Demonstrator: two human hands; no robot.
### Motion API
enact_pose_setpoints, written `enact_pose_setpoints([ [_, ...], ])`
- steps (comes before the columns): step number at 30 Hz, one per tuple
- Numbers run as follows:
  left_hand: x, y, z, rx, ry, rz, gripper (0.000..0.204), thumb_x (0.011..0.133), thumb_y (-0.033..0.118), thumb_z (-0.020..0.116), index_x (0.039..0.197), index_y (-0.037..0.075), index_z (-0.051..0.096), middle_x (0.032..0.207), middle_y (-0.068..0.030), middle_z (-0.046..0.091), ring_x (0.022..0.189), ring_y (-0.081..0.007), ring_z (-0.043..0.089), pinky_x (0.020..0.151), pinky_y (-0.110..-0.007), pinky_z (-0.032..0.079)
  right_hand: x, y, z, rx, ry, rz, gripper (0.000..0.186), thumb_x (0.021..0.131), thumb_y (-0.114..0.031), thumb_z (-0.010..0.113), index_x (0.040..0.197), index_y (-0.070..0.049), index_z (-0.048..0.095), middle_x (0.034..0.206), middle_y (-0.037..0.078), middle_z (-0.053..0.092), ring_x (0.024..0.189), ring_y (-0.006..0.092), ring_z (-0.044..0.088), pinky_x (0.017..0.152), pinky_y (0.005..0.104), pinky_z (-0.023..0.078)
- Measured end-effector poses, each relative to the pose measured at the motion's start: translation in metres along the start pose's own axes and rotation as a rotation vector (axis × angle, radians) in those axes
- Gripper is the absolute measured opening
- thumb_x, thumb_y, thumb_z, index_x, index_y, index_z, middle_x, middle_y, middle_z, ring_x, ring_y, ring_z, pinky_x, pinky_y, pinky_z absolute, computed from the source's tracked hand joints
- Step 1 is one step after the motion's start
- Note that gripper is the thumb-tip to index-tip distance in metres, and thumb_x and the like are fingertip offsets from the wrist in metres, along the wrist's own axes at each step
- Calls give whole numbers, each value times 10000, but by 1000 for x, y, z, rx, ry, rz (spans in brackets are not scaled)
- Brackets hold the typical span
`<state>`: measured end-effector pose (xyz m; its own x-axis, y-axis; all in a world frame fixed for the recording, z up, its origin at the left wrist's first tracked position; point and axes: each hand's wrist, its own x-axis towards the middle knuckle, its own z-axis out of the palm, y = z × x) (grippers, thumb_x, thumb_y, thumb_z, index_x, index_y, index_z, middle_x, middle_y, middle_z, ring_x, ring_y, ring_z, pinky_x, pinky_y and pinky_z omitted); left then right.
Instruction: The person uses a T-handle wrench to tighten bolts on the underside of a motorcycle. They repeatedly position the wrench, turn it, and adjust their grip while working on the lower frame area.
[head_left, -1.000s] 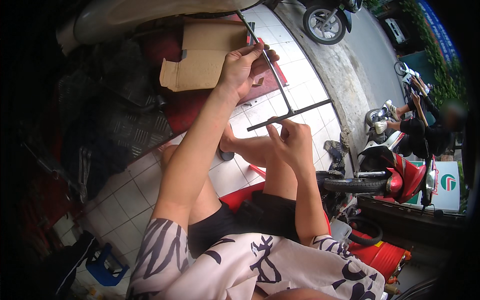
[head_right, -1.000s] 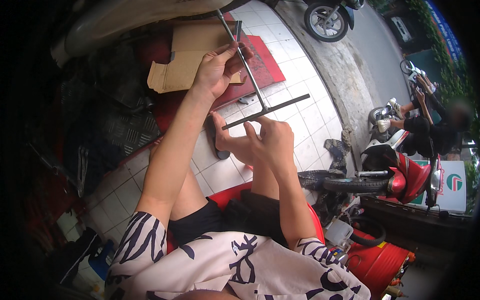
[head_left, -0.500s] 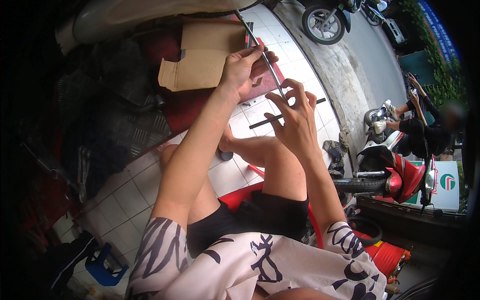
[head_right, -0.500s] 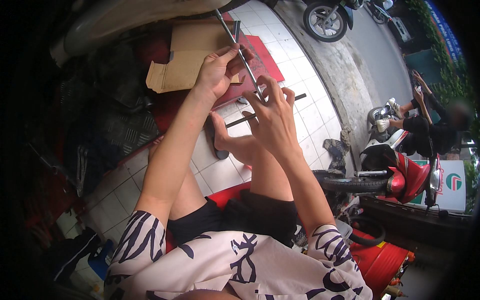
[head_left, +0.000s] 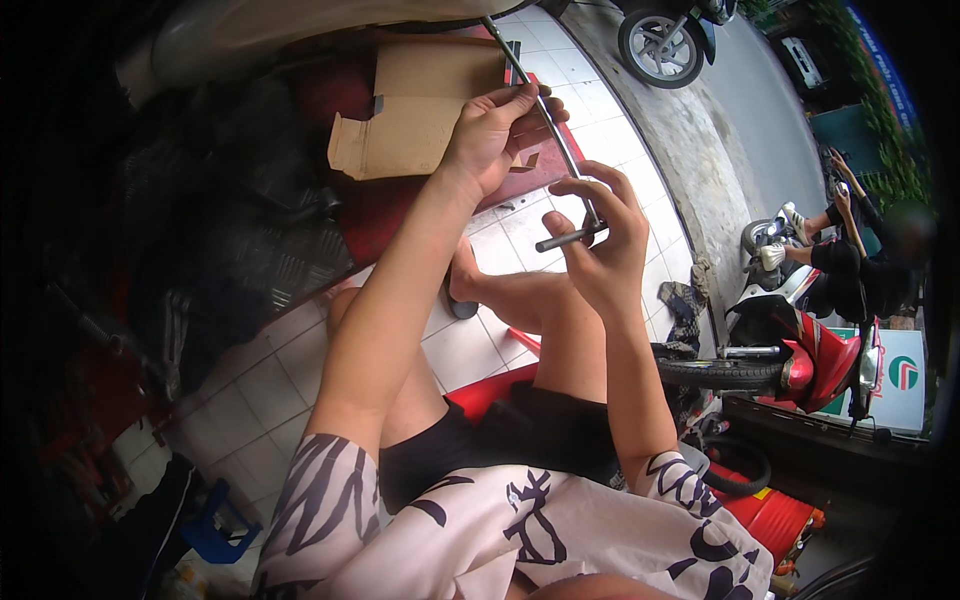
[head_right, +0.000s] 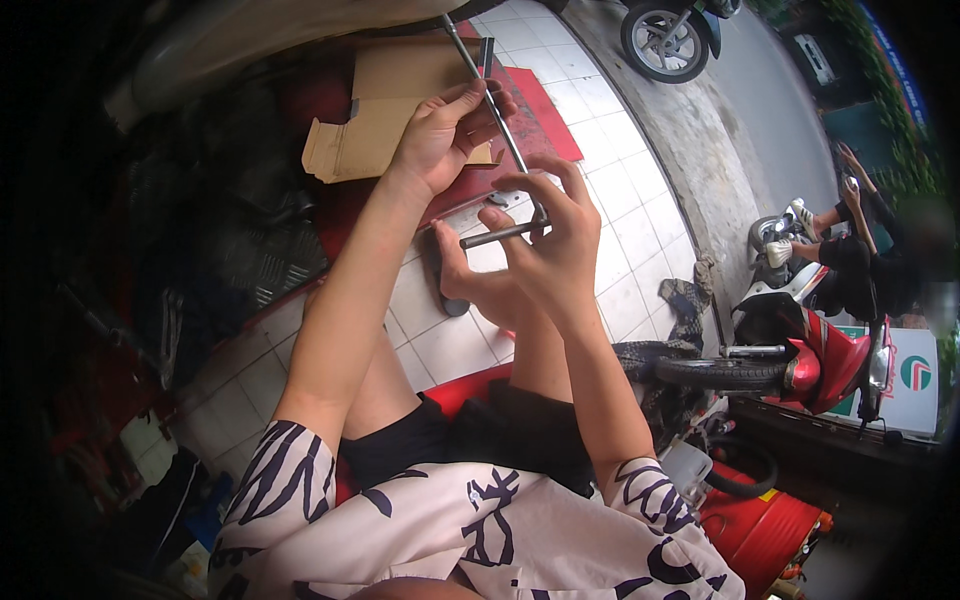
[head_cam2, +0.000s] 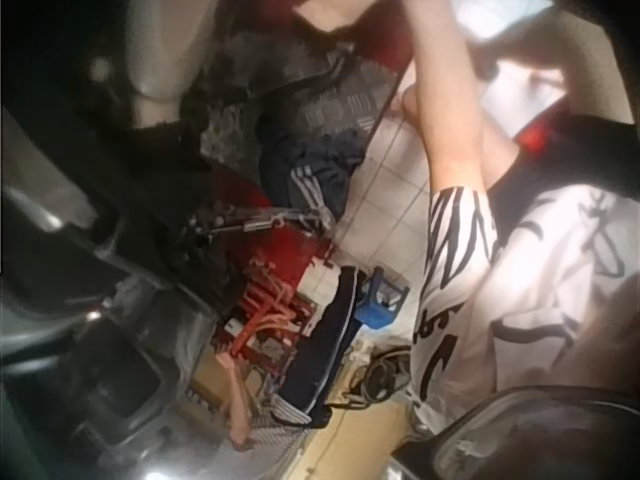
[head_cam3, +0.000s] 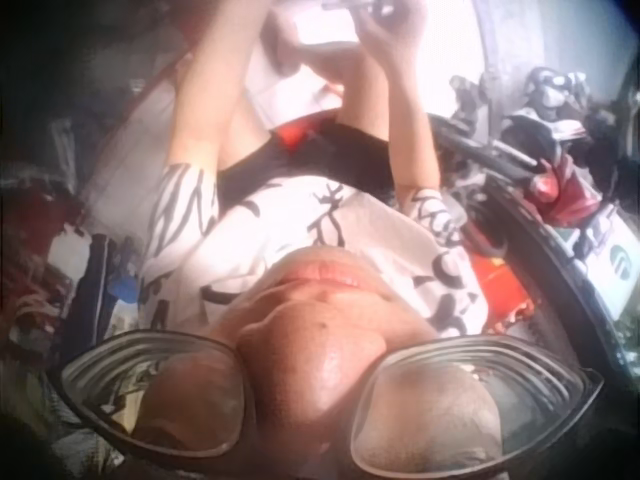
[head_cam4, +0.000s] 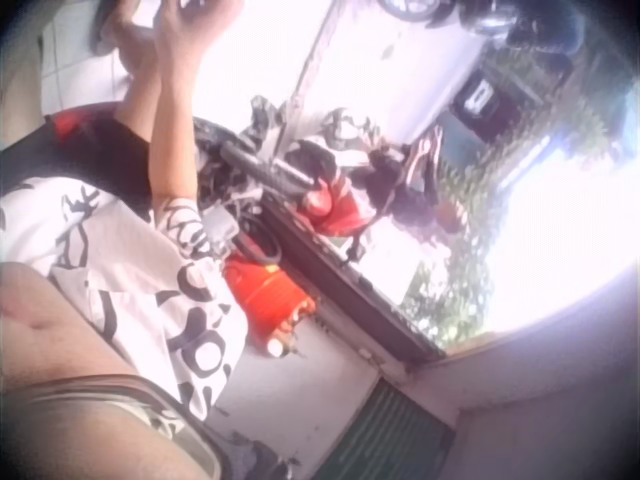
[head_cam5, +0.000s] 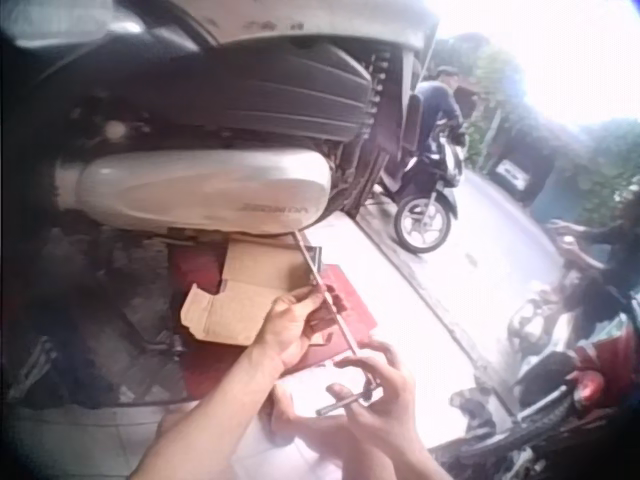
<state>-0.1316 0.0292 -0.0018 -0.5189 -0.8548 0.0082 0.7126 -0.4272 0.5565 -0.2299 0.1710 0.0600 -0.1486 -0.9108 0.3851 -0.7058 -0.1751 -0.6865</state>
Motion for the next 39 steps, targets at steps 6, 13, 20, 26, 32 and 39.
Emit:
enact_pose_setpoints([
  [6,-10,9,-8,170,31,-99,165,897,160,603,933,1,628,859,-127,674,817,-224,681,745,-334,569,-21,14,7,-80,-148,-57,145,636,-67,739,742,-21,652,648,57,510,539,163,507,482,286,394],
  [13,-20,20,-27,342,272,-132,150,875,164,603,908,23,640,854,-112,696,805,-179,682,653,-272,540,11,37,1,-239,-312,-167,182,629,-142,746,629,-39,596,597,49,506,566,198,505,616,311,373],
  [20,-3,41,-84,10,504,-82,145,902,113,531,954,-17,568,965,-149,641,924,-231,640,757,-290,562,108,55,25,-279,-683,-558,551,650,-517,755,825,1,677,759,94,609,846,265,560,856,388,375],
  [26,1,40,-95,29,550,22,233,916,94,497,1071,-79,505,1053,-199,598,953,-282,620,864,-318,547,149,112,76,-287,-577,-610,430,808,-404,662,664,-7,583,654,108,532,680,281,540,650,387,431],
  [32,-38,56,-91,319,489,114,221,923,59,480,1048,-123,498,1037,-238,616,981,-311,636,882,-333,547,144,115,98,-367,-672,-549,247,813,-235,637,713,-12,607,769,145,576,788,319,588,682,402,472],
  [39,-122,31,-43,782,385,79,171,931,135,533,990,-9,603,929,-95,669,807,-162,652,705,-263,525,41,23,-24,-92,-586,-390,149,774,-165,660,741,-20,649,829,167,612,841,314,606,759,402,480],
])
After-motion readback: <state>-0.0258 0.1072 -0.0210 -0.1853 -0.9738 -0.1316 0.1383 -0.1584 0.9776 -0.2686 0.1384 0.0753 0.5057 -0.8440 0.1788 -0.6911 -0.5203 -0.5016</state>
